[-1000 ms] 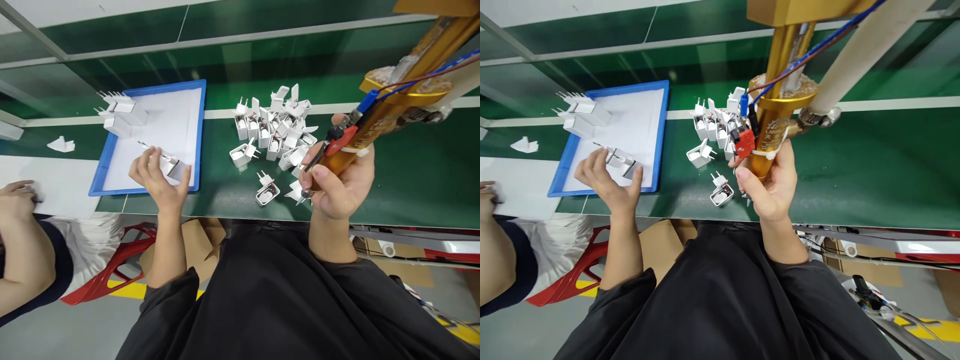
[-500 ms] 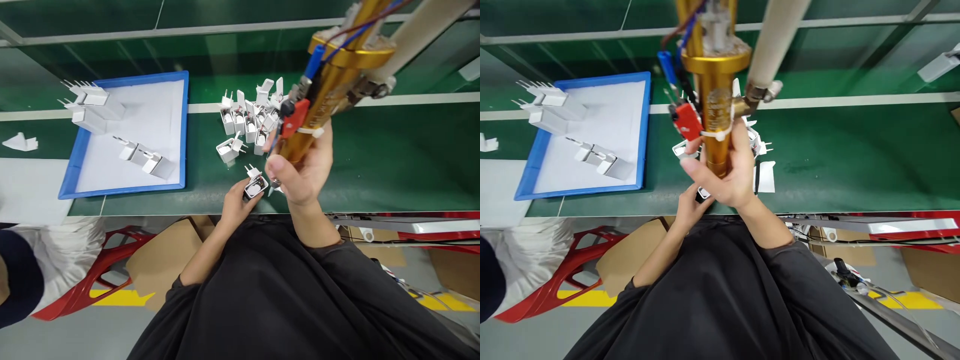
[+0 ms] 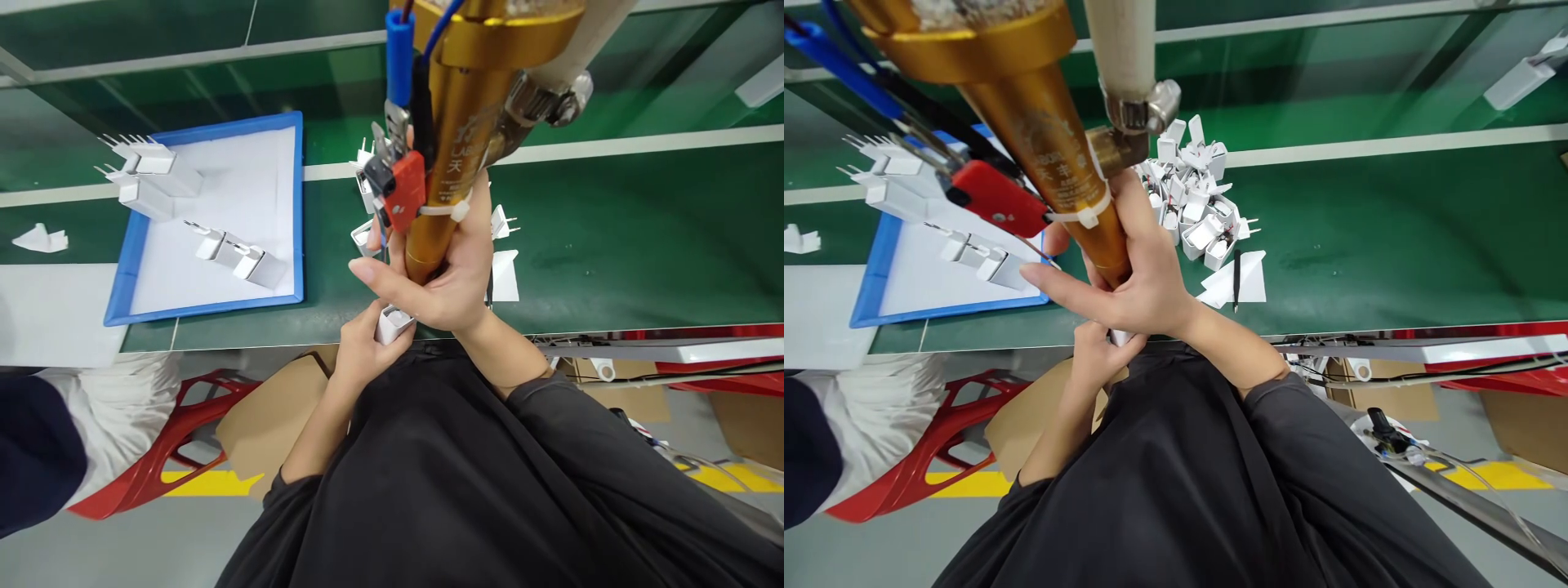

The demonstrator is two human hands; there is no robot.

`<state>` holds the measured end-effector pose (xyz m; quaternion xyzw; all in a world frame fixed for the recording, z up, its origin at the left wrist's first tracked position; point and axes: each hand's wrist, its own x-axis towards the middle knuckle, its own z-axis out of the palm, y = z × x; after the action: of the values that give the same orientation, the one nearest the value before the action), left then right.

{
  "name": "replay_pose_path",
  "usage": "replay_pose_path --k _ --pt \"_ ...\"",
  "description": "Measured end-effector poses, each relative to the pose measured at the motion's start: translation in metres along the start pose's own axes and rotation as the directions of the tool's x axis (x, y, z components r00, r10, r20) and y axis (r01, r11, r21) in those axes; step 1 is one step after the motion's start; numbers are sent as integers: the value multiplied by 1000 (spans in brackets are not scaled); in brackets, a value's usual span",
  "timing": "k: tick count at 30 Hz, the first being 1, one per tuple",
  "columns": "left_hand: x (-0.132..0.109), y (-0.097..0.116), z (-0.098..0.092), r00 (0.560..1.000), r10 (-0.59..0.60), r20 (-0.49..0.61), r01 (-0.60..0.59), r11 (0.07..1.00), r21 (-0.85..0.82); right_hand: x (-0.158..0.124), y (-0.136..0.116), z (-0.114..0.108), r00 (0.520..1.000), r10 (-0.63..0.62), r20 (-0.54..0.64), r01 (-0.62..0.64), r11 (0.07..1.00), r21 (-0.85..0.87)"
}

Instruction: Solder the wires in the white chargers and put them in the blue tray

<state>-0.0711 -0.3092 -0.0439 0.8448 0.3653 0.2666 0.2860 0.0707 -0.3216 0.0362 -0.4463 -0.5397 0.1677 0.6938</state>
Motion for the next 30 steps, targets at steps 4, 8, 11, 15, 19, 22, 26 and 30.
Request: replay_pose_path --k 4,8,11,15,19,22,26,30 --pt "0 4 -5 999 31 -8 -31 1000 -4 1 2 -2 997 -81 -5 81 992 100" --pt "-1 8 -6 998 66 -17 -66 998 16 2 7 -6 993 -119 -6 119 986 117" --pt "0 10 -6 998 61 -4 -61 998 31 1 10 -7 992 -120 -29 122 989 80" --pt "2 10 -6 998 58 -4 -58 998 7 1 10 -6 996 -85 -24 87 994 64" --pt "2 10 -5 999 30 22 -30 999 11 3 12 -4 991 -129 -45 133 986 96" --pt "1 10 -4 1000 12 27 -12 1000 5 3 9 -5 992 -119 -33 122 987 102" --pt "1 6 -3 1000 17 22 -16 999 -29 2 3 -6 997 -73 7 72 987 143" --pt "-1 0 7 999 -17 29 20 994 -107 2 1 -3 997 -69 -26 71 994 89"
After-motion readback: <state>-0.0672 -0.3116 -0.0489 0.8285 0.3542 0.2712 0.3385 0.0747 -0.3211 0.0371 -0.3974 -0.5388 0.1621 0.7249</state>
